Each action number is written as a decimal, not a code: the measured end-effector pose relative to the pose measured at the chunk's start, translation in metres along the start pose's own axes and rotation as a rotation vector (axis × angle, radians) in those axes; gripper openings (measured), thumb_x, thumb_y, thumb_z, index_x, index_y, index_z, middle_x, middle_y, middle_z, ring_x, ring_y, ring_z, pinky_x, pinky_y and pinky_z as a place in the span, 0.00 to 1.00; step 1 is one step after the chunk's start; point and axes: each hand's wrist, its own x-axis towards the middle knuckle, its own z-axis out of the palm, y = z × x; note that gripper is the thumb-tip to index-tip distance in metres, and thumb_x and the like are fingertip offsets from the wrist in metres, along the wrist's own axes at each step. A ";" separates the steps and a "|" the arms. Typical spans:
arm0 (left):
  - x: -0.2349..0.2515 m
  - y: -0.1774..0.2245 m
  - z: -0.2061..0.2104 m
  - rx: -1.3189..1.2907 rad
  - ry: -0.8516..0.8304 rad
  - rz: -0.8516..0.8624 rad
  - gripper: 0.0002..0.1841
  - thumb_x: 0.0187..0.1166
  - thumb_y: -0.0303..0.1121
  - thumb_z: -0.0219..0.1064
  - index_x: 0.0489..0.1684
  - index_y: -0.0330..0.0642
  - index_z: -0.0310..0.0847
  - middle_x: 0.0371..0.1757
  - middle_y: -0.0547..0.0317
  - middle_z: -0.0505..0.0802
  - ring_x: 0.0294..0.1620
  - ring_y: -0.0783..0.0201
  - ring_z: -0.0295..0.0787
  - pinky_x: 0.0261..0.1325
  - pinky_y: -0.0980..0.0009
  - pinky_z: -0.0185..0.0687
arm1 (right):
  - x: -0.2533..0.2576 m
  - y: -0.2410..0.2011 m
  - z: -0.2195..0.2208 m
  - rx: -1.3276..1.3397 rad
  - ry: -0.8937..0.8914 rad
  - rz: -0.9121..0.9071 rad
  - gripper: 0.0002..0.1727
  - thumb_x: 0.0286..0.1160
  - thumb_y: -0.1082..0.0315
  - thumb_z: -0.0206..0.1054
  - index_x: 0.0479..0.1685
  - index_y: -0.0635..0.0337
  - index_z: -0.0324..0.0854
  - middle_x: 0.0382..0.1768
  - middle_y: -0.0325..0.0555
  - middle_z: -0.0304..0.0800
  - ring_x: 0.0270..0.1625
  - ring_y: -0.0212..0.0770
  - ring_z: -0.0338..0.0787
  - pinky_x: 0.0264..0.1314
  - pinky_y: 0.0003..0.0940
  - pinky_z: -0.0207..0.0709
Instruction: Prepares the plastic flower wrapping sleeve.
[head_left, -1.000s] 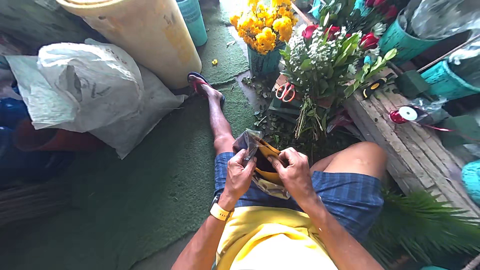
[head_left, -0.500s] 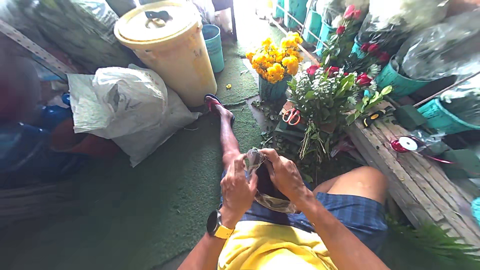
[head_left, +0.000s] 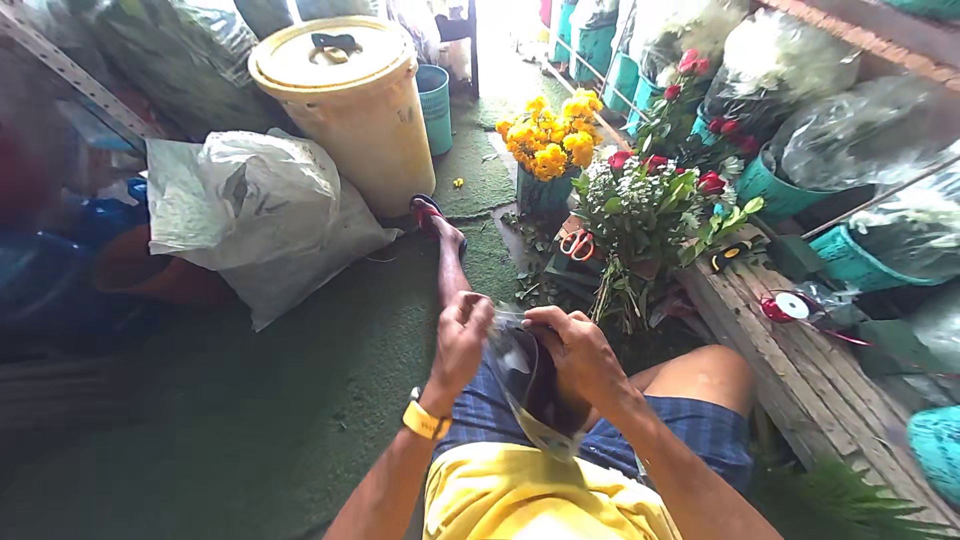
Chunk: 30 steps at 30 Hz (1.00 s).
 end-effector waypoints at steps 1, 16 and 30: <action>-0.012 0.009 0.006 0.088 -0.068 0.085 0.25 0.84 0.47 0.62 0.68 0.34 0.78 0.53 0.53 0.92 0.49 0.61 0.92 0.47 0.61 0.92 | 0.006 -0.005 -0.005 0.017 -0.003 0.030 0.13 0.88 0.56 0.61 0.58 0.45 0.88 0.47 0.31 0.96 0.48 0.34 0.93 0.57 0.40 0.86; -0.001 0.045 0.001 0.054 -0.091 0.074 0.12 0.88 0.33 0.59 0.36 0.39 0.86 0.24 0.63 0.89 0.24 0.70 0.85 0.31 0.71 0.85 | 0.057 -0.054 -0.115 -0.363 -0.113 -0.223 0.05 0.81 0.63 0.68 0.46 0.46 0.89 0.34 0.39 0.93 0.34 0.46 0.93 0.33 0.54 0.85; 0.016 0.150 -0.002 0.105 -0.209 0.284 0.13 0.91 0.37 0.56 0.41 0.42 0.84 0.25 0.57 0.87 0.16 0.64 0.81 0.16 0.70 0.80 | 0.096 -0.141 -0.224 -0.538 0.031 -0.393 0.07 0.83 0.60 0.64 0.48 0.46 0.87 0.31 0.36 0.85 0.28 0.34 0.79 0.29 0.39 0.70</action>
